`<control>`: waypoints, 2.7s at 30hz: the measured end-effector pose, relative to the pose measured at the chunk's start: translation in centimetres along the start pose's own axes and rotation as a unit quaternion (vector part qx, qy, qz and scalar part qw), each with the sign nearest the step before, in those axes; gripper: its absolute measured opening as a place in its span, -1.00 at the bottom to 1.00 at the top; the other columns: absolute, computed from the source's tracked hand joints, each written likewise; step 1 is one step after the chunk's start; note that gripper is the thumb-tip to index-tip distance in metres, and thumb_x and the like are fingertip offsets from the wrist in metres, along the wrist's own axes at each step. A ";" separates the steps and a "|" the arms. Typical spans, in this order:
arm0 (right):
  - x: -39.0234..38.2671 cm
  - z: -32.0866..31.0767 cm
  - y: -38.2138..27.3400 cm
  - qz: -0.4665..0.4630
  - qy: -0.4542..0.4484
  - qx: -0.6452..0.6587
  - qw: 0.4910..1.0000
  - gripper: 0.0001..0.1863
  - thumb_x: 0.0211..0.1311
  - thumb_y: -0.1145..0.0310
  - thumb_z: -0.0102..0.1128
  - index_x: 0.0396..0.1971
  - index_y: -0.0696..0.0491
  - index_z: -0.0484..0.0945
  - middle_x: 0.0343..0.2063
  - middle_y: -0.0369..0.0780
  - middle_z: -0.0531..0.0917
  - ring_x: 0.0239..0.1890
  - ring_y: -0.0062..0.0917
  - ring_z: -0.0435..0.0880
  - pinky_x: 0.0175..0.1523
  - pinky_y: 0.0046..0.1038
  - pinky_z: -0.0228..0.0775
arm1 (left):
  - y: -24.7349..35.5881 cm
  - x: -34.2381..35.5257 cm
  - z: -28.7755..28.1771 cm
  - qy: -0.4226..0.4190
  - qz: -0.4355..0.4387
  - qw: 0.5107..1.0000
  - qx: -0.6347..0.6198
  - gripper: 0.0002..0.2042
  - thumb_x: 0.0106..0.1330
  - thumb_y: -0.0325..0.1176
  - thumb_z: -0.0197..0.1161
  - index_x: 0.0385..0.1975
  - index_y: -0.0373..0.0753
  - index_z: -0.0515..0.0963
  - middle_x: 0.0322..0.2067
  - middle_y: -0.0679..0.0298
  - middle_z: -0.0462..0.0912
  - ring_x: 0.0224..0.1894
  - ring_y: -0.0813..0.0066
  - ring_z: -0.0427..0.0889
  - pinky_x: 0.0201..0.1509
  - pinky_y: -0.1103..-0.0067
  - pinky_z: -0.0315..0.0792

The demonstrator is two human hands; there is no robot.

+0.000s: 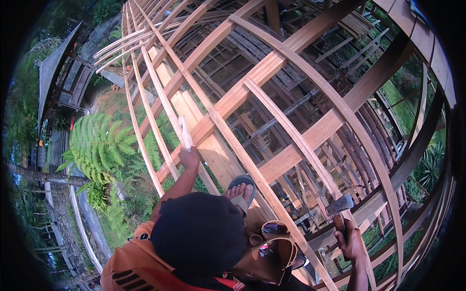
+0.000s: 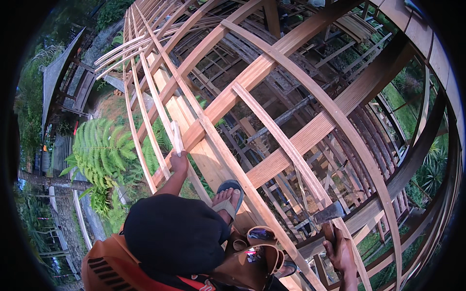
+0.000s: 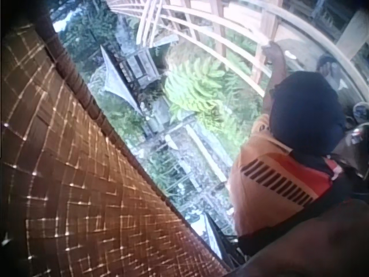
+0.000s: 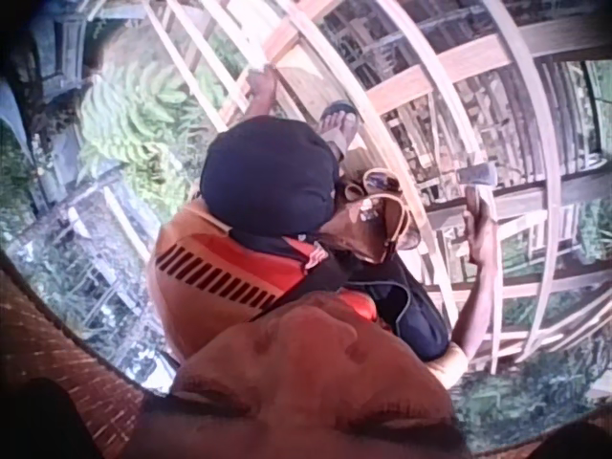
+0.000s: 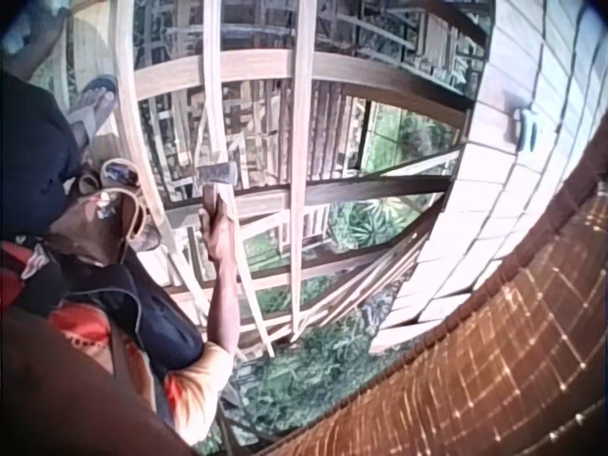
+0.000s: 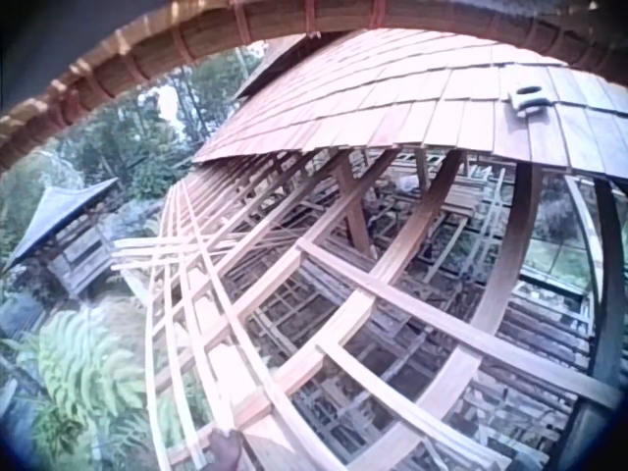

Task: The person aligns a wooden tile against the roof frame, marks it with a pink pencil, and then uses a hammer to secure it to the wooden slats.

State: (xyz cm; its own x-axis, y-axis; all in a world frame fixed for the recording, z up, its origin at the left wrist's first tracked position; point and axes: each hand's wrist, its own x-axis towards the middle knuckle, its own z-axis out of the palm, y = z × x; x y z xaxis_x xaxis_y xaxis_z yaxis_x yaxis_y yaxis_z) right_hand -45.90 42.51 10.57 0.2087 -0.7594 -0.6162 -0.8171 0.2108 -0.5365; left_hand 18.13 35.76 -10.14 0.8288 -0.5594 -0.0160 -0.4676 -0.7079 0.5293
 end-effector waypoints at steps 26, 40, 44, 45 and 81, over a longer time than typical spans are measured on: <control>1.5 1.2 0.5 -0.062 -0.034 -0.050 0.996 -0.44 0.27 0.26 0.25 0.19 0.20 0.35 -0.26 0.22 0.64 -0.15 0.18 0.63 0.00 -0.01 0.46 | 1.8 -6.5 3.5 -0.226 -0.073 0.971 -0.023 -0.32 0.13 -0.29 0.51 -0.04 -0.55 0.14 -0.31 -0.15 0.63 -0.62 0.21 0.68 -0.70 0.41 0.58; -6.4 -1.2 1.3 0.027 0.071 -0.007 0.997 -0.44 0.26 0.30 0.29 0.20 0.19 0.40 -0.26 0.18 0.67 -0.14 0.18 0.65 0.01 -0.05 0.50 | 5.6 -3.8 -3.5 -0.381 -0.038 0.923 0.045 -0.58 0.25 -0.08 0.44 -0.36 -0.37 0.49 -0.63 0.17 0.57 -0.75 0.46 0.55 -0.74 0.57 0.43; -8.0 2.4 3.1 0.075 0.155 0.083 0.982 -0.42 0.31 0.27 0.26 0.24 0.24 0.36 -0.39 0.11 0.65 -0.37 -0.11 0.69 -0.19 -0.21 0.49 | 20.6 -3.1 -12.2 -0.486 0.143 0.858 -0.084 -0.71 0.44 -0.11 0.23 -0.27 -0.25 0.55 -0.53 0.41 0.50 -0.59 0.75 0.44 -0.57 0.73 0.30; -8.3 3.6 3.4 0.100 0.189 0.101 0.972 -0.41 0.32 0.28 0.26 0.25 0.25 0.36 -0.46 0.04 0.65 -0.46 -0.26 0.67 -0.28 -0.29 0.48 | 24.5 -3.9 -12.2 -0.538 0.184 0.815 -0.117 -0.75 0.46 -0.15 0.21 -0.25 -0.23 0.59 -0.49 0.40 0.52 -0.52 0.75 0.47 -0.48 0.75 0.32; -14.9 28.7 1.9 0.069 0.492 0.549 0.672 -0.64 0.57 0.15 -0.17 0.21 -0.05 0.35 -0.27 -0.13 0.67 -0.20 -0.31 0.66 -0.02 -0.34 0.45 | 33.2 -41.0 -2.9 -0.732 0.528 -0.093 0.421 -0.76 0.24 -0.35 0.32 -0.10 -0.15 0.60 -0.25 0.12 0.70 -0.23 0.16 0.66 -0.12 0.26 0.54</control>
State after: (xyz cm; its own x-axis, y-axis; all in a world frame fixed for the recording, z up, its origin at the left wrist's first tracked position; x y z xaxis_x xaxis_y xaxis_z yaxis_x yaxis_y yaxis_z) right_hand -35.09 71.90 2.17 -0.7258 -0.6119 -0.3142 0.2094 0.2386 -0.9483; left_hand -30.44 36.46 10.56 -0.2821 0.7242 -0.6293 -0.2091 0.5937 0.7770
